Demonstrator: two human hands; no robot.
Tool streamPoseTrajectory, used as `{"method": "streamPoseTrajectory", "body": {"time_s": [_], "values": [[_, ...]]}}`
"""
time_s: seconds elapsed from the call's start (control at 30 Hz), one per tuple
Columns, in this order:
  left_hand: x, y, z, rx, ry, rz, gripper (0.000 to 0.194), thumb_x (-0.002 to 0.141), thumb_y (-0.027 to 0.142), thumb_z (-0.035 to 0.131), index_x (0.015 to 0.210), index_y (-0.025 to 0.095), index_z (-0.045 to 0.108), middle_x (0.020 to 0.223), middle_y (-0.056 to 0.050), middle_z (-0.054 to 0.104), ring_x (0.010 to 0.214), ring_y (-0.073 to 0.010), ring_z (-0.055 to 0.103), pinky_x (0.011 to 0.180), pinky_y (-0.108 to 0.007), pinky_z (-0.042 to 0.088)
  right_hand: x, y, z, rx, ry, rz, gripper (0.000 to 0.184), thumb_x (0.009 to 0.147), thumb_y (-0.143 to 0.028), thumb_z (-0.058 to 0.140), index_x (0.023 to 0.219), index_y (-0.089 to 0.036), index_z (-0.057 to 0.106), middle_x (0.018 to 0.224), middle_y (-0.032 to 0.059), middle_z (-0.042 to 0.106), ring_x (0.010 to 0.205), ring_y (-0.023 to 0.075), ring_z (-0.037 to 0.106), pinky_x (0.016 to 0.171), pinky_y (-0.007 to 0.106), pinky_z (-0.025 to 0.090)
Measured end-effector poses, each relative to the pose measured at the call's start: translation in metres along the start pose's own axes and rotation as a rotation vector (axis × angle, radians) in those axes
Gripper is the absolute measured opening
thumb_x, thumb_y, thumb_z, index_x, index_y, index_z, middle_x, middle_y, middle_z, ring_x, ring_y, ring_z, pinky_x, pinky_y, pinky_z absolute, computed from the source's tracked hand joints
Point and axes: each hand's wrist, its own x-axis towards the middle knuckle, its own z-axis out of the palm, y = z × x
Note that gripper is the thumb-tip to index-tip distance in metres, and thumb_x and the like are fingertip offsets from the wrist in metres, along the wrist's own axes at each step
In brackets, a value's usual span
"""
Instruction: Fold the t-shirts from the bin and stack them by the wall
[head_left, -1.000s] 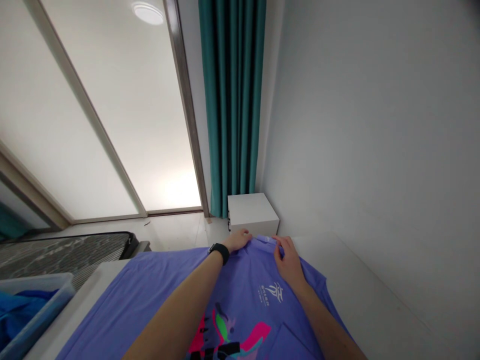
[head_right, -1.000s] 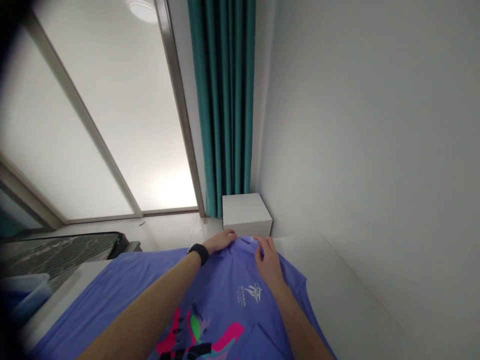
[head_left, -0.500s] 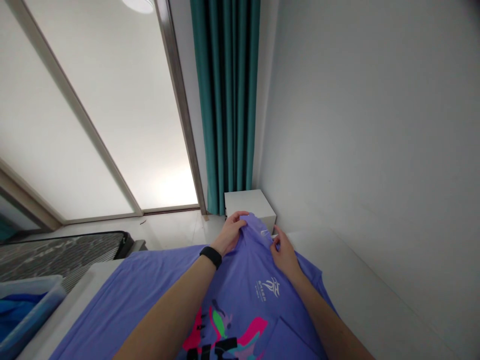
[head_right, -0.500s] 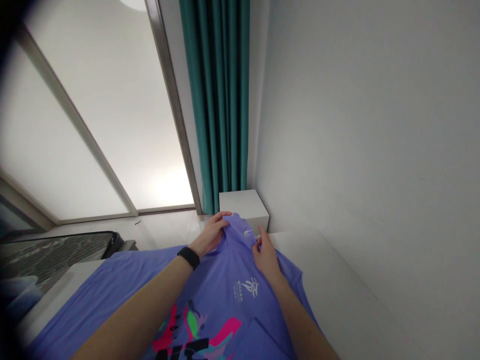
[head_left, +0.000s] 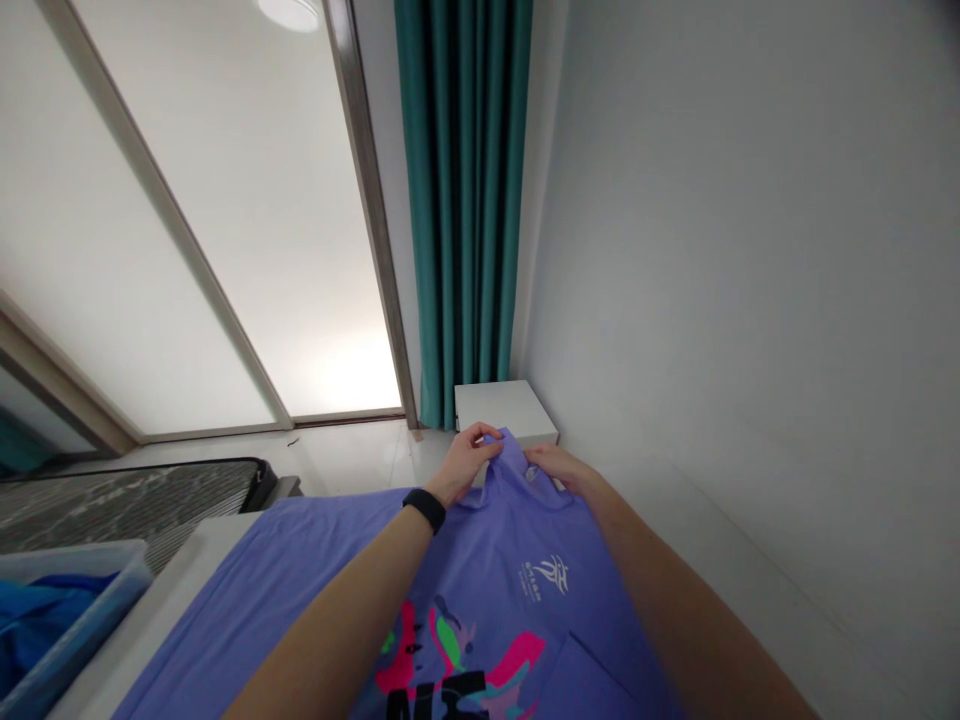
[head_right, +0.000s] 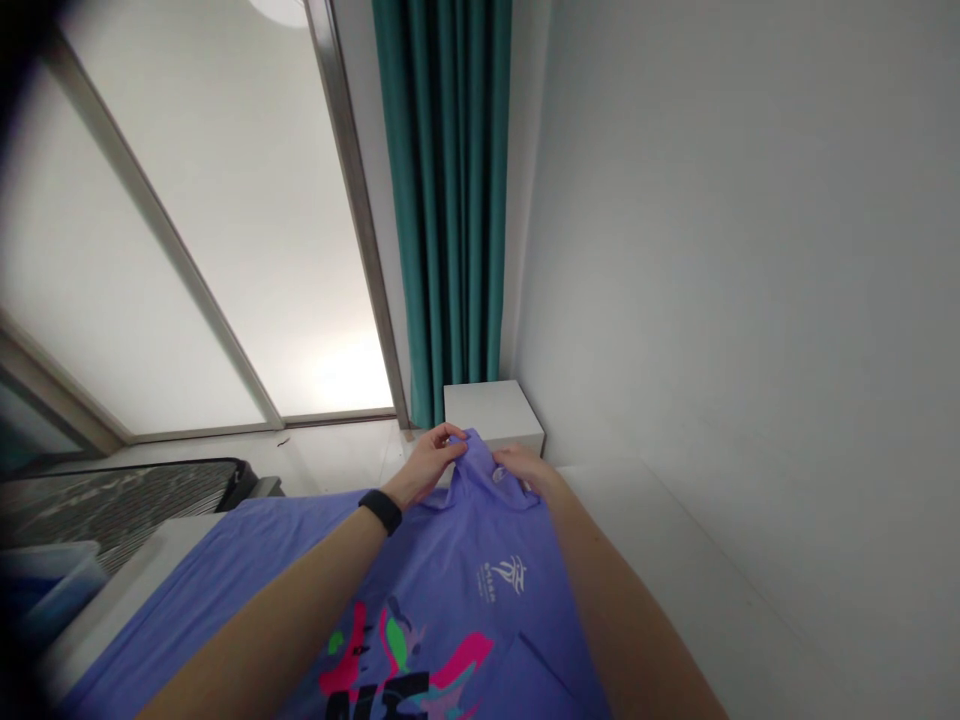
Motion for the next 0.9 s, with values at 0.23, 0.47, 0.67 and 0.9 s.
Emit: {"method": "streamPoseTrajectory", "body": {"time_s": [0.23, 0.47, 0.67, 0.9], "values": [[0.012, -0.004, -0.004, 0.184, 0.053, 0.091, 0.042, 0.067, 0.014, 0.066, 0.109, 0.018, 0.06, 0.074, 0.005, 0.052, 0.067, -0.0107, 0.053, 0.066, -0.023, 0.044, 0.007, -0.015, -0.007, 0.091, 0.186, -0.105, 0.02, 0.094, -0.031, 0.054, 0.101, -0.015, 0.062, 0.097, 0.0047, 0.066, 0.086, 0.018, 0.064, 0.077, 0.033, 0.053], [-0.041, 0.011, -0.018, 0.575, -0.148, 0.266, 0.054, 0.079, 0.012, 0.056, 0.132, 0.019, 0.049, 0.092, -0.001, 0.058, 0.089, -0.0165, 0.057, 0.094, -0.034, 0.044, -0.074, -0.024, -0.008, 0.056, 0.236, -0.392, 0.01, 0.077, -0.029, 0.06, 0.081, -0.021, 0.062, 0.085, 0.0017, 0.067, 0.085, 0.0193, 0.062, 0.083, 0.033, 0.047], [-0.095, 0.013, -0.044, 1.053, -0.428, 0.343, 0.032, 0.083, 0.009, 0.05, 0.109, 0.023, 0.063, 0.105, -0.005, 0.06, 0.103, -0.021, 0.054, 0.095, -0.036, 0.042, -0.147, 0.007, 0.021, -0.371, 0.155, -0.626, 0.012, 0.081, -0.016, 0.053, 0.084, -0.024, 0.062, 0.092, 0.0032, 0.065, 0.093, 0.0212, 0.058, 0.086, 0.035, 0.044], [-0.097, 0.024, -0.056, 1.267, -0.528, 0.437, 0.025, 0.081, 0.009, 0.055, 0.1, 0.022, 0.063, 0.11, -0.006, 0.057, 0.106, -0.0226, 0.053, 0.095, -0.036, 0.042, -0.17, 0.018, 0.029, -0.698, 0.013, -0.649, 0.013, 0.081, -0.01, 0.054, 0.084, -0.021, 0.06, 0.093, 0.0044, 0.063, 0.094, 0.0214, 0.056, 0.087, 0.036, 0.04]]}}
